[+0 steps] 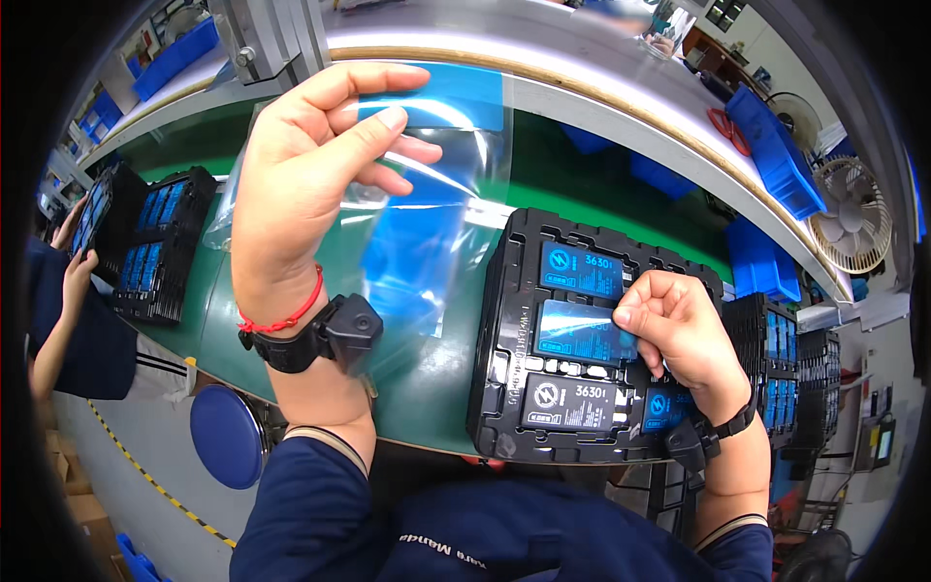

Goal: Applying blue protective films to electronic components in a tray and then stacking the completed trays.

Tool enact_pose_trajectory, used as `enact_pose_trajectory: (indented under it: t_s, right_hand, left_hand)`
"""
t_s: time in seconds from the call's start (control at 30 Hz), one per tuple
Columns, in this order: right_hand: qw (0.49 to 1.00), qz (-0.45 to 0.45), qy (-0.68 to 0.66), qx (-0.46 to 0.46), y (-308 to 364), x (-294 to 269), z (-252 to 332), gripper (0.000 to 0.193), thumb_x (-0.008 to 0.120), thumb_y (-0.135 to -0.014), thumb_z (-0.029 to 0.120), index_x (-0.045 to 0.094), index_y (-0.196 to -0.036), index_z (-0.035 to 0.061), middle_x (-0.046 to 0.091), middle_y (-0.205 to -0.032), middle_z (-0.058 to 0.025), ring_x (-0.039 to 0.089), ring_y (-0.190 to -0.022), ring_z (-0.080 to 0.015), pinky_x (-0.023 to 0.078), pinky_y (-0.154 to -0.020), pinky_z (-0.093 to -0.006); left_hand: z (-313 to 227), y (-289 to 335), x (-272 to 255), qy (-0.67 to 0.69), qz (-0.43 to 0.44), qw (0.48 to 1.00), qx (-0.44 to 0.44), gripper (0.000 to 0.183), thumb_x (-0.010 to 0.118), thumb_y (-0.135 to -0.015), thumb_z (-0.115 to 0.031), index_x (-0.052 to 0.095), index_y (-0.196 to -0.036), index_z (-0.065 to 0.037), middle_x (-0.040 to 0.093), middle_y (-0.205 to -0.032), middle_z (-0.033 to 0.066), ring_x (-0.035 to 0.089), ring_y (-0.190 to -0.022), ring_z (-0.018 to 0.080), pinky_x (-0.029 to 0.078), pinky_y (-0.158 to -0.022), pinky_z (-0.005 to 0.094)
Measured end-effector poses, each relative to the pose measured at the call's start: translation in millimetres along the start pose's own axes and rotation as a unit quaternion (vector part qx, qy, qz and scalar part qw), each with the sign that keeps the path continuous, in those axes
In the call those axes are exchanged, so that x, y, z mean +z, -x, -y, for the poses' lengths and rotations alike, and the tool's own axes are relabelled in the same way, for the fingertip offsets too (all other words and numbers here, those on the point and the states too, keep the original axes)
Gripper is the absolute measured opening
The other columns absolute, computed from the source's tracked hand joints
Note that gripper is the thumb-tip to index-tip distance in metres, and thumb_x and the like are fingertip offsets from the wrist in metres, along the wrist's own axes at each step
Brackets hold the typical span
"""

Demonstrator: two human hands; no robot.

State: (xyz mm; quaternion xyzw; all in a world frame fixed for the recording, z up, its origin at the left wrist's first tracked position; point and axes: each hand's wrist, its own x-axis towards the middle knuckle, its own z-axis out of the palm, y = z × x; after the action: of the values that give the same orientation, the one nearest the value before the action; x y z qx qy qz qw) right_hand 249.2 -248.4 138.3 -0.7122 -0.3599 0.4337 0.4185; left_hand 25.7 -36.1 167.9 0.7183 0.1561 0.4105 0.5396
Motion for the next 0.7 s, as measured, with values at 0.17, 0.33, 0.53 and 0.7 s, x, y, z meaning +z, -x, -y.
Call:
enact_pose_trajectory:
  t_s: [0.17, 0.33, 0.53, 0.7]
  right_hand:
    - [1.000, -0.005, 0.005, 0.000, 1.0, 0.5, 1.3, 0.010, 0.064, -0.082, 0.006, 0.058, -0.076, 0.0010, 0.050, -0.050, 0.0025, 0.041, -0.036, -0.0032, 0.030, -0.033, -0.0192]
    - [1.000, -0.009, 0.011, 0.004, 0.5, 2.2, 0.7, 0.010, 0.064, -0.082, 0.006, 0.058, -0.076, 0.0015, 0.050, -0.050, 0.0029, 0.038, -0.036, -0.0022, 0.027, -0.033, -0.0191]
    - [1.000, -0.009, 0.010, 0.007, 0.8, 2.3, 0.8, 0.010, 0.064, -0.083, 0.006, 0.058, -0.076, 0.0018, 0.050, -0.050, 0.0039, 0.036, -0.036, -0.0011, 0.024, -0.033, -0.0191]
    - [1.000, -0.016, 0.023, 0.003, 1.0, 3.6, 0.7, 0.009, 0.064, -0.082, 0.006, 0.059, -0.076, 0.0017, 0.051, -0.051, 0.0044, 0.036, -0.038, -0.0001, 0.023, -0.035, -0.0182]
  left_hand:
    - [0.3, -0.9, 2.8, 0.005, 0.008, 1.000, 0.008, 0.030, 0.055, -0.088, -0.008, 0.055, -0.115, 0.005, 0.067, -0.093, 0.0116, 0.067, -0.080, 0.0144, 0.053, -0.061, 0.0188]
    - [1.1, -1.4, 5.0, 0.001, 0.009, 1.000, 0.000, 0.030, 0.056, -0.087, -0.008, 0.055, -0.114, 0.005, 0.067, -0.093, 0.0115, 0.067, -0.080, 0.0145, 0.053, -0.060, 0.0188]
    - [4.5, -2.3, 7.7, 0.009, 0.006, 1.000, 0.007, 0.031, 0.059, -0.085, -0.008, 0.056, -0.114, 0.004, 0.066, -0.096, 0.0113, 0.067, -0.080, 0.0147, 0.052, -0.060, 0.0188]
    - [3.5, -2.1, 9.0, 0.015, 0.014, 1.000, 0.003, 0.027, 0.054, -0.086, -0.003, 0.058, -0.112, 0.003, 0.064, -0.103, 0.0116, 0.066, -0.082, 0.0175, 0.052, -0.060, 0.0225]
